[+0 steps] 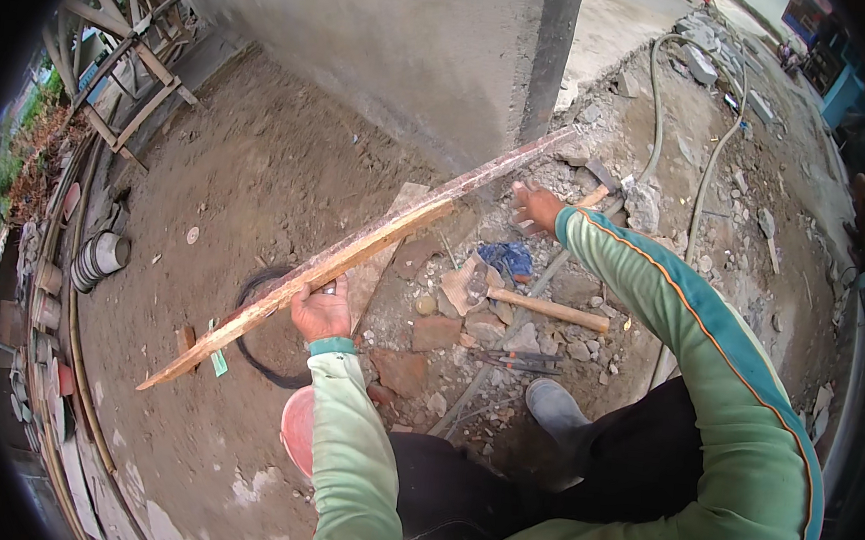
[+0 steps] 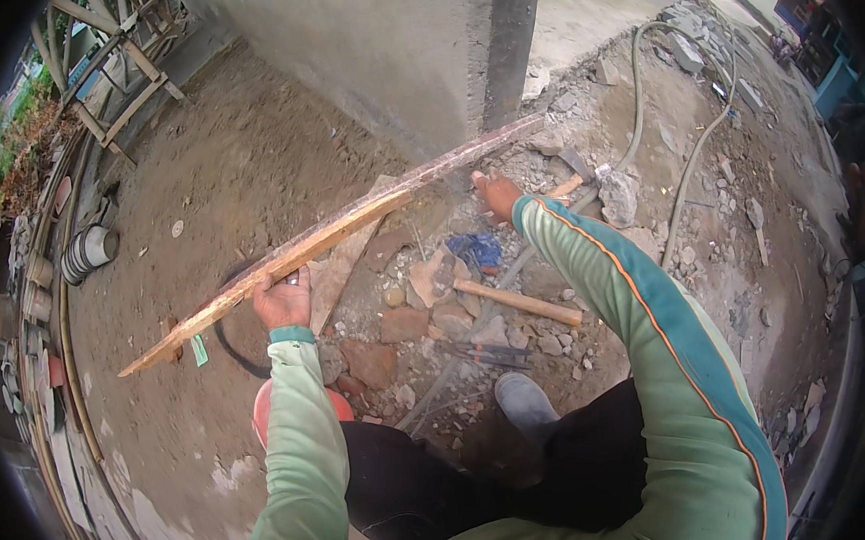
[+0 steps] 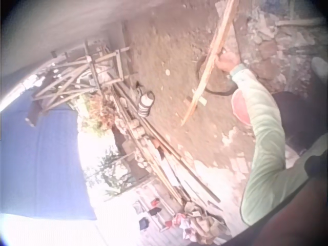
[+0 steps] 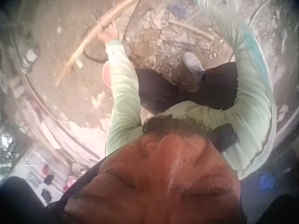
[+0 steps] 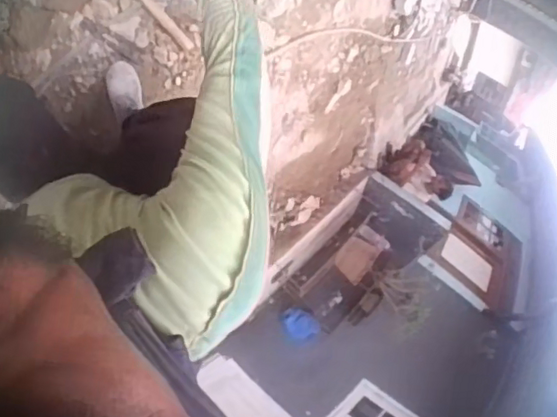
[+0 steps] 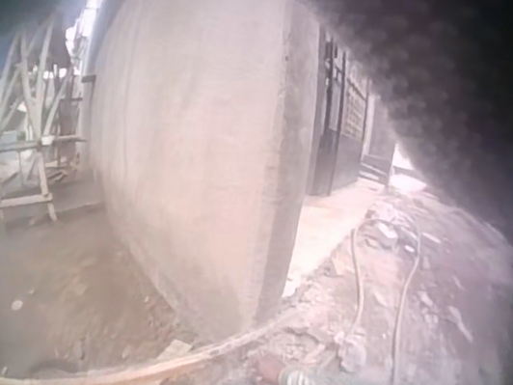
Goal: The person hammers nails into a wooden plank using a hammer. They repeatedly pick nails from a pink bucket, position the plank, and strike the nails to secure them.
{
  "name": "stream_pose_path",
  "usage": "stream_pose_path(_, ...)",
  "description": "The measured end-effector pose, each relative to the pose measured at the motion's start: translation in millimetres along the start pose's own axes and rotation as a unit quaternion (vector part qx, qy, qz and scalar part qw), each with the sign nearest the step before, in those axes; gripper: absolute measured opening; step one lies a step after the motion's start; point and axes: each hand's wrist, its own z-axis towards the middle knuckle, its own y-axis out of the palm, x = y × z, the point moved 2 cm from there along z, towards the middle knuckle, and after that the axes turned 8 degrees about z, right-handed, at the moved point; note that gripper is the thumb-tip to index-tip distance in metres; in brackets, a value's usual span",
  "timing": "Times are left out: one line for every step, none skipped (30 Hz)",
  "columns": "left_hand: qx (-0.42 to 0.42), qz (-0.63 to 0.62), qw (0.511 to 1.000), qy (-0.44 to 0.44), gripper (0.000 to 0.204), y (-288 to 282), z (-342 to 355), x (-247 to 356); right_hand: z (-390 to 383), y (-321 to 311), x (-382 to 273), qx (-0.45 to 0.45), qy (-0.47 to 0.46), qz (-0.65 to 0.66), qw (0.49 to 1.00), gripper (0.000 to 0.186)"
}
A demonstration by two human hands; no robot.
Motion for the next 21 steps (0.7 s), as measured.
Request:
stream_pose_path(-0.006,0.013,1.000,-0.001,0.043,0,0,0,1,16,-4,0.003,-0.010,0.047,0.999,0.069)
stream_pose_path(-0.015,0.023,1.000,-0.007,0.047,0,-1,-6,6,22,-7,0.000,-0.027,0.061,0.998,0.072)
stream_pose_path(-0.023,0.033,0.999,-0.012,0.052,0,-3,-8,12,29,-10,-0.004,-0.044,0.075,0.996,0.075)
stream_pose_path(-0.048,0.024,0.998,-0.029,0.052,-3,-5,-11,17,32,-11,-0.008,-0.060,0.089,0.994,0.079)
stream_pose_path(-0.025,0.023,0.999,-0.035,0.053,0,-9,-11,22,38,-11,-0.004,-0.067,0.085,0.994,0.078)
stream_pose_path(-0.002,0.023,0.999,-0.041,0.054,2,-15,-11,25,43,-9,-0.001,-0.074,0.081,0.994,0.077)
stream_pose_path(0.022,0.021,0.999,-0.044,0.055,4,-20,-10,29,46,-10,0.000,-0.081,0.077,0.994,0.076)
stream_pose_path(0.039,0.030,0.997,-0.060,0.052,6,-21,-15,39,40,-12,0.014,-0.095,0.041,0.995,0.075)
stream_pose_path(0.055,0.039,0.995,-0.076,0.049,7,-23,-20,45,31,-11,0.018,-0.091,0.044,0.995,0.075)
stream_pose_path(0.075,0.051,0.992,-0.086,0.046,4,-24,-20,49,32,-12,0.016,-0.087,0.049,0.995,0.074)
stream_pose_path(0.070,0.052,0.992,-0.089,0.045,2,-24,-20,51,31,-13,0.015,-0.083,0.053,0.995,0.074)
stream_pose_path(0.065,0.053,0.992,-0.092,0.044,1,-24,-21,51,28,-13,0.011,-0.073,0.070,0.995,0.062)
stream_pose_path(0.062,0.055,0.992,-0.091,0.043,-1,-24,-18,48,31,-16,0.000,-0.062,0.088,0.994,0.052)
stream_pose_path(0.068,0.060,0.992,-0.091,0.046,-3,-25,-15,44,35,-19,-0.010,-0.051,0.106,0.993,0.044)
stream_pose_path(0.073,0.065,0.991,-0.091,0.049,-5,-25,-13,40,39,-21,-0.008,-0.052,0.102,0.993,0.045)
stream_pose_path(0.078,0.070,0.990,-0.092,0.052,-6,-27,-12,36,42,-22,-0.005,-0.051,0.099,0.994,0.045)
stream_pose_path(0.090,0.083,0.987,-0.101,0.052,-8,-29,-10,33,45,-23,-0.004,-0.051,0.096,0.994,0.046)
stream_pose_path(0.102,0.097,0.984,-0.109,0.052,-11,-34,-8,31,51,-24,-0.007,-0.038,0.091,0.995,0.046)
stream_pose_path(0.105,0.107,0.981,-0.124,0.051,-6,-37,-13,34,43,-23,0.001,-0.029,0.083,0.996,0.047)
stream_pose_path(0.112,0.114,0.980,-0.122,0.051,-4,-39,-17,39,38,-20,0.005,-0.019,0.078,0.997,0.047)
stream_pose_path(0.118,0.122,0.978,-0.120,0.050,-3,-42,-21,42,36,-17,0.007,-0.030,0.073,0.997,0.046)
